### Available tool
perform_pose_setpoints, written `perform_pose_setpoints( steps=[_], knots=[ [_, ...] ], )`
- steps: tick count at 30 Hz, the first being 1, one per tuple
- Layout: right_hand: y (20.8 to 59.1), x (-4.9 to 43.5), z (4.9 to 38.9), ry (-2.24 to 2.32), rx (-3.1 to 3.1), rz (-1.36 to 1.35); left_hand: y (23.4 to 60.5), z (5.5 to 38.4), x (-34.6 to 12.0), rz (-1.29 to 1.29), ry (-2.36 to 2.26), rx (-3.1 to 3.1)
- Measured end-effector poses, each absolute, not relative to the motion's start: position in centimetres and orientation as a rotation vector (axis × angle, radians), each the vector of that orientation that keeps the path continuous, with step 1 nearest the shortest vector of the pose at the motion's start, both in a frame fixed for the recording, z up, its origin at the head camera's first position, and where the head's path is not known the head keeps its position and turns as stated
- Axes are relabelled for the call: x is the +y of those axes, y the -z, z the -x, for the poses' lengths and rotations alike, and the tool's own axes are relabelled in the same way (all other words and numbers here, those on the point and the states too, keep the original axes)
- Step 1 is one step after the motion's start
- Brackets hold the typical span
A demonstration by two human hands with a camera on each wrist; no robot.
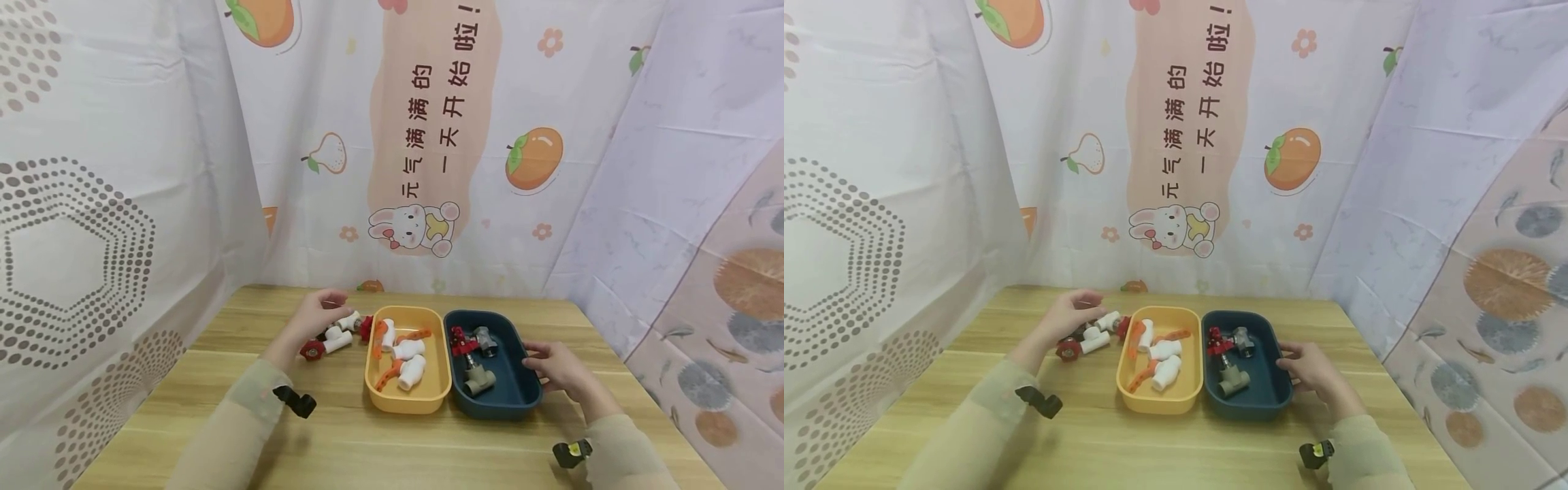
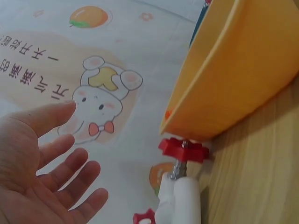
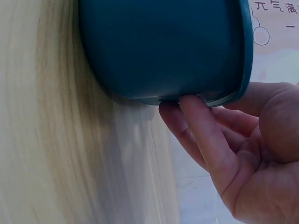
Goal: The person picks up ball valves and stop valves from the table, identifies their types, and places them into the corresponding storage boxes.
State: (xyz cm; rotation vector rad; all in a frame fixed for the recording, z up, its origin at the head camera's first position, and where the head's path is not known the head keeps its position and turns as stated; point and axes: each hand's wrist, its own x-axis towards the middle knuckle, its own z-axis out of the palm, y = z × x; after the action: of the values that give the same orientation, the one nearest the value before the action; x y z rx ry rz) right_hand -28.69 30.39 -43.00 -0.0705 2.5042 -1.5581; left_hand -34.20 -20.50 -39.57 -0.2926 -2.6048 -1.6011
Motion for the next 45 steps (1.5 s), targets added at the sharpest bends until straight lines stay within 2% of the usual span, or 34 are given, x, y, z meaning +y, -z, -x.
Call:
perform_pose_setpoints(
  steps=[22,45],
  knots=[
    [42.8,30.5,28.6,1.530,2.510,0.083,41.8,34.4,-25.8,0.207,1.495,-2.705],
    [42.7,30.4,28.6,1.517,2.518,0.069,44.3,34.4,-27.1,0.197,1.465,-2.882]
  ],
)
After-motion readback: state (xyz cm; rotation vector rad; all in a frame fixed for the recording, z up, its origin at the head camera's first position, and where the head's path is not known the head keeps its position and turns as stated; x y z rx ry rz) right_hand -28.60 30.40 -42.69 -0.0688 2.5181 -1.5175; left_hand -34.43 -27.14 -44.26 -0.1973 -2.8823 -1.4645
